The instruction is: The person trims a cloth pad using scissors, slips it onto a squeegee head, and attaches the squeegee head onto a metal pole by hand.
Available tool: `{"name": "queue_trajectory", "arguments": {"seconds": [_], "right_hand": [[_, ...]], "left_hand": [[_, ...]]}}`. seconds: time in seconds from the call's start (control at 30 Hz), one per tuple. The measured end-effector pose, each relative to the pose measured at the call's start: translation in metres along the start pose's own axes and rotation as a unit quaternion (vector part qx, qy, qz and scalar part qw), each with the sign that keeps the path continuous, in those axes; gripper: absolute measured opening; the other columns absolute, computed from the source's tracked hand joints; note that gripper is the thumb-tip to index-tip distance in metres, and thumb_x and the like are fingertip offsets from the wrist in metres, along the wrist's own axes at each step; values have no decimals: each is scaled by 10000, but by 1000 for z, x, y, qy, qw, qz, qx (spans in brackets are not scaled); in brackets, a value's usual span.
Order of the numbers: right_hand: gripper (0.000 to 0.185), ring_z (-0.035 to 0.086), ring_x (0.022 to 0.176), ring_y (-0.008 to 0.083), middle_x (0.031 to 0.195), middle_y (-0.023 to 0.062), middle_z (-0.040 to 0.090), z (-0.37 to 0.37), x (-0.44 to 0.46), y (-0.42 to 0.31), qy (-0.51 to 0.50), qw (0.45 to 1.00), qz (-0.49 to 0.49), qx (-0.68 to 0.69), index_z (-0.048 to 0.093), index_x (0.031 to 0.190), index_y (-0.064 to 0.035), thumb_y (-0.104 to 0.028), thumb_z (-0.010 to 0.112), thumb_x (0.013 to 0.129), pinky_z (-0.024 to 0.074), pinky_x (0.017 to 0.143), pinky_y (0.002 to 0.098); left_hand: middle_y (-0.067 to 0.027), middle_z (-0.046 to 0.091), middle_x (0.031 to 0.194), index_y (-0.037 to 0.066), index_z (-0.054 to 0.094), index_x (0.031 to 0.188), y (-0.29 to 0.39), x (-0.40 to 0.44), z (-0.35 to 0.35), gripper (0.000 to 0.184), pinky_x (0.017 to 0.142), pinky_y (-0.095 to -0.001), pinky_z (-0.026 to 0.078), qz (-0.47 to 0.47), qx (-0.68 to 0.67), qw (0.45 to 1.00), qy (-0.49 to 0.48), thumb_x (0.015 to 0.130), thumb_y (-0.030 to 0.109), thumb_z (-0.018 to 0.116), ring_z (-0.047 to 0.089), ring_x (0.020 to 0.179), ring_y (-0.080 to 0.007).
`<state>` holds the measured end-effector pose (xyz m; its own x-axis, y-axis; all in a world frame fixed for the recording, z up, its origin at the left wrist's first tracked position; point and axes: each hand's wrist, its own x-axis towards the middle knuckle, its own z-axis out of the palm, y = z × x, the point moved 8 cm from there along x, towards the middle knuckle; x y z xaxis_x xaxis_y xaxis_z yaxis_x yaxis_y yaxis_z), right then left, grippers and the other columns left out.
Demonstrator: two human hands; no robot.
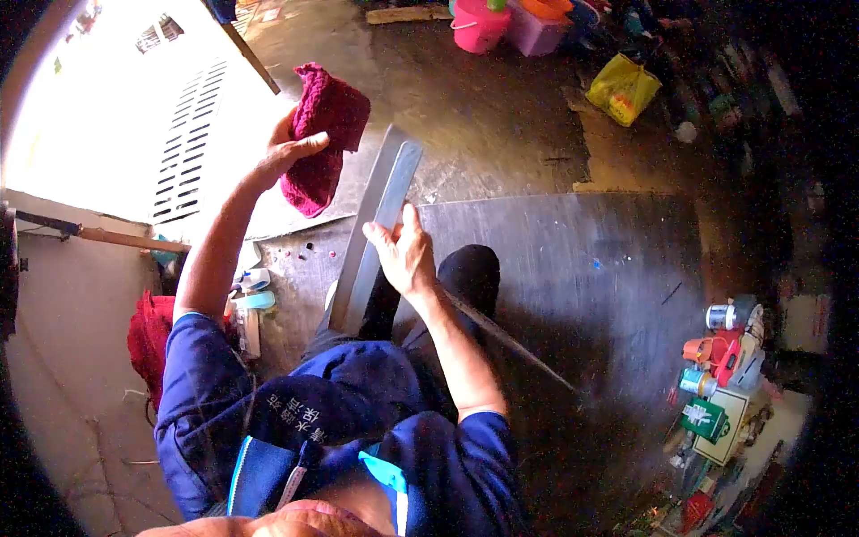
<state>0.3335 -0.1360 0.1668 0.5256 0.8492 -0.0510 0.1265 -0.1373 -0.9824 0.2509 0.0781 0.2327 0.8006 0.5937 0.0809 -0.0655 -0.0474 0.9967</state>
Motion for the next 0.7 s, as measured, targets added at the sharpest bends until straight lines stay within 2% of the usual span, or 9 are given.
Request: {"name": "queue_trajectory", "arguments": {"seconds": [0.07, 0.17, 0.3, 0.33, 0.5, 0.57, 0.6, 0.63, 0.7], "right_hand": [[519, 652, 757, 327, 830, 187, 655, -17, 13, 6, 59, 996, 18, -63, 432, 1113, -5, -398, 644, 849, 493, 659, 401], [583, 618, 863, 439, 899, 265, 635, -27, 33, 21, 139, 985, 0, -99, 310, 1236, 6, -348, 599, 873, 486, 722, 475], [815, 617, 888, 440, 948, 303, 620, -9, 41, 48, 190, 974, -65, -104, 48, 1416, 10, -203, 604, 860, 488, 766, 462], [865, 626, 889, 422, 940, 276, 633, -9, 35, 46, 166, 983, -26, -75, -12, 1450, -42, -198, 608, 866, 497, 760, 438], [738, 637, 943, 345, 1009, 183, 653, -14, 32, 73, 170, 985, -4, -22, 144, 1469, -129, -250, 593, 895, 497, 802, 403], [648, 590, 1066, 317, 1099, 182, 626, -16, 27, 55, 188, 973, -120, -53, 217, 1457, -131, -258, 550, 916, 464, 873, 411], [487, 574, 1060, 301, 1082, 170, 620, -19, 23, 43, 223, 964, -147, -4, 427, 1352, -88, -276, 537, 917, 449, 873, 405], [487, 574, 1060, 301, 1082, 170, 620, -21, 24, 49, 226, 963, -145, -4, 427, 1352, -88, -276, 537, 917, 449, 873, 405], [356, 590, 932, 292, 981, 146, 629, -15, 35, 79, 142, 990, -21, 3, 591, 1156, -53, -305, 546, 909, 458, 816, 385]], "left_hand": [[-52, 612, 1093, 49, 432, 1299, 6, -8, 12, 603, 881, -300, 480, -20, 1, 1000, -23, 794, 163, 741, 594, 974, -143], [-45, 603, 1110, 58, 405, 1330, 16, -26, 31, 628, 892, -297, 470, -68, -86, 991, -77, 796, 130, 727, 586, 986, -139], [-52, 597, 1121, 53, 391, 1345, -23, -30, 56, 629, 906, -294, 458, -120, -107, 986, -51, 801, 94, 704, 576, 1007, -136], [-60, 596, 1130, 51, 396, 1341, -38, -27, 61, 619, 910, -305, 461, -100, -105, 989, -27, 804, 87, 703, 576, 1010, -142], [-72, 603, 1128, 34, 449, 1272, -101, -33, 72, 568, 916, -314, 458, -115, -51, 992, 16, 786, 93, 736, 578, 1017, -153], [-63, 617, 1099, 39, 483, 1234, -110, -35, 72, 509, 905, -309, 461, -137, -75, 987, 42, 791, 89, 729, 588, 989, -147], [-52, 628, 1069, 46, 512, 1200, -108, -36, 75, 459, 892, -302, 464, -140, -98, 984, 39, 795, 85, 724, 594, 968, -135], [-52, 628, 1069, 46, 512, 1200, -110, -37, 75, 459, 892, -302, 464, -141, -97, 985, 36, 795, 85, 724, 594, 968, -135], [-45, 630, 1062, 50, 521, 1186, -114, -38, 74, 435, 877, -295, 469, -145, -106, 983, 31, 801, 87, 720, 595, 950, -126]]}}
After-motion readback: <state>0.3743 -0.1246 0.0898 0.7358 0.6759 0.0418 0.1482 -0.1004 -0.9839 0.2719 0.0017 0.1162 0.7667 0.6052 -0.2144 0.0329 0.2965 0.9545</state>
